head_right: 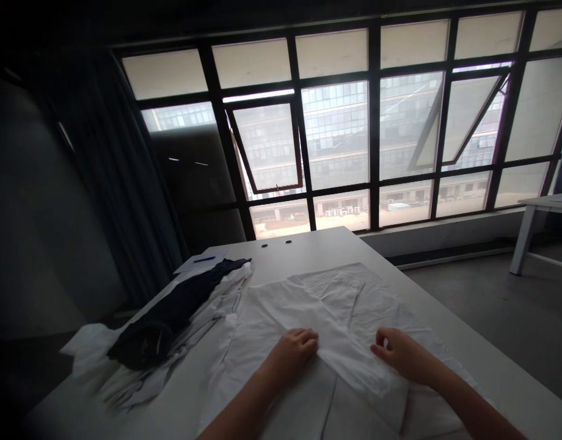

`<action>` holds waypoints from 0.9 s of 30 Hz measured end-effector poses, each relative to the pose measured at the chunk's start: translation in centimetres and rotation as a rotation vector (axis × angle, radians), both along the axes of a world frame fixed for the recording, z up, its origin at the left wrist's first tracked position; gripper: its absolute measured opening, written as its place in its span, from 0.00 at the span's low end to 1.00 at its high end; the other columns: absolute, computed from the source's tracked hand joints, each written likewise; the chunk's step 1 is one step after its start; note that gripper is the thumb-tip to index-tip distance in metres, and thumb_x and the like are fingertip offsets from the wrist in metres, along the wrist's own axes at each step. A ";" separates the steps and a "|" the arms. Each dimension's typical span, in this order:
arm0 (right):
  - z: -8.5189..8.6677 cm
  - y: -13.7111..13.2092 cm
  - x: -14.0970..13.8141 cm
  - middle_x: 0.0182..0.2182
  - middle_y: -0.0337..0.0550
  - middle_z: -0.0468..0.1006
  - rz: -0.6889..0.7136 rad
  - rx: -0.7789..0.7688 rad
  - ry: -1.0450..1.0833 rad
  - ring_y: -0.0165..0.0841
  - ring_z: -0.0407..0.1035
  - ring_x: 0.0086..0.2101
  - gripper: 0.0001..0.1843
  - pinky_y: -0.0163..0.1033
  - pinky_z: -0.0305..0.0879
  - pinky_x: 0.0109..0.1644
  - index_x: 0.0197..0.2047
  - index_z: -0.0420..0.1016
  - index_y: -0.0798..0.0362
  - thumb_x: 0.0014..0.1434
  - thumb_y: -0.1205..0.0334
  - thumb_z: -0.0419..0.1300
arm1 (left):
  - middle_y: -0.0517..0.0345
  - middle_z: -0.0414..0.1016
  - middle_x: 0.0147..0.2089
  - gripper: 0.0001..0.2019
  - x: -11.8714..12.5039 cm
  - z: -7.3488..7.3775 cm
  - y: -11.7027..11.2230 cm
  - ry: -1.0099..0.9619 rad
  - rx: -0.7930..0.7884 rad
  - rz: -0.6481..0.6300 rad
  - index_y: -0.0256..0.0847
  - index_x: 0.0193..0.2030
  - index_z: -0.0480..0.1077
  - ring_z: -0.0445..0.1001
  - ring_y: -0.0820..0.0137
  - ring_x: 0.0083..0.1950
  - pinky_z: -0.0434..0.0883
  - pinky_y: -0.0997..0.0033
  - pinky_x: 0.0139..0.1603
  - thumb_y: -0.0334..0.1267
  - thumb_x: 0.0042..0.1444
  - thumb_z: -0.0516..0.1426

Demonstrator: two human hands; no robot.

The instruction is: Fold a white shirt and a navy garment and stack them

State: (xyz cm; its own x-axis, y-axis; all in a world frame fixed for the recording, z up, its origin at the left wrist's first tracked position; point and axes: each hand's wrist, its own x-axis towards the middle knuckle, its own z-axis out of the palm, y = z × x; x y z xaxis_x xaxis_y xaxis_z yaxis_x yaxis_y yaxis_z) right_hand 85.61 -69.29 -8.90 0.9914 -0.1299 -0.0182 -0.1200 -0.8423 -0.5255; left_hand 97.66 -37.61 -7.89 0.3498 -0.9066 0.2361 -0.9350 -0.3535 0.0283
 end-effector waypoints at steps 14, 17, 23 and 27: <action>0.3 -1.1 0.0 0.26 0.40 0.75 0.057 0.013 -0.097 0.33 0.65 0.28 0.16 0.36 0.56 0.32 0.32 0.67 0.50 0.62 0.46 0.55 | 0.56 0.29 0.79 0.40 -1.9 0.0 2.3 0.279 0.140 0.073 0.55 0.77 0.37 0.31 0.51 0.78 0.35 0.37 0.74 0.65 0.65 0.48; 0.8 -1.9 0.2 0.26 0.41 0.76 -0.006 -0.003 -0.149 0.33 0.65 0.27 0.19 0.37 0.56 0.32 0.32 0.67 0.50 0.63 0.43 0.54 | 0.56 0.27 0.79 0.42 -1.9 0.0 2.2 0.287 0.140 0.086 0.55 0.77 0.35 0.29 0.51 0.78 0.33 0.37 0.74 0.66 0.64 0.48; -1.6 -2.6 0.2 0.30 0.45 0.79 -0.051 -0.112 -0.081 0.37 0.71 0.29 0.17 0.38 0.54 0.32 0.33 0.70 0.50 0.63 0.45 0.55 | 0.55 0.32 0.79 0.41 -1.8 -0.1 2.2 0.304 0.139 0.082 0.56 0.77 0.37 0.32 0.52 0.78 0.33 0.36 0.74 0.67 0.64 0.48; -1.7 -2.7 0.6 0.28 0.44 0.79 -0.072 -0.159 -0.098 0.36 0.71 0.28 0.19 0.38 0.52 0.32 0.29 0.68 0.49 0.65 0.45 0.52 | 0.55 0.33 0.79 0.39 -1.9 0.0 2.2 0.316 0.149 0.075 0.57 0.77 0.39 0.34 0.51 0.78 0.35 0.35 0.73 0.66 0.65 0.47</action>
State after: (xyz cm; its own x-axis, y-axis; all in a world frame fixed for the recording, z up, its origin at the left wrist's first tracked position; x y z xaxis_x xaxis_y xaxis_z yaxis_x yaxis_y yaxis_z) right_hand 86.24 -71.97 -10.63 0.9754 -0.1941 0.1047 -0.1375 -0.9065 -0.3992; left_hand 95.78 -35.41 -7.87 0.4513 -0.8920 -0.0277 -0.8596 -0.4428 0.2551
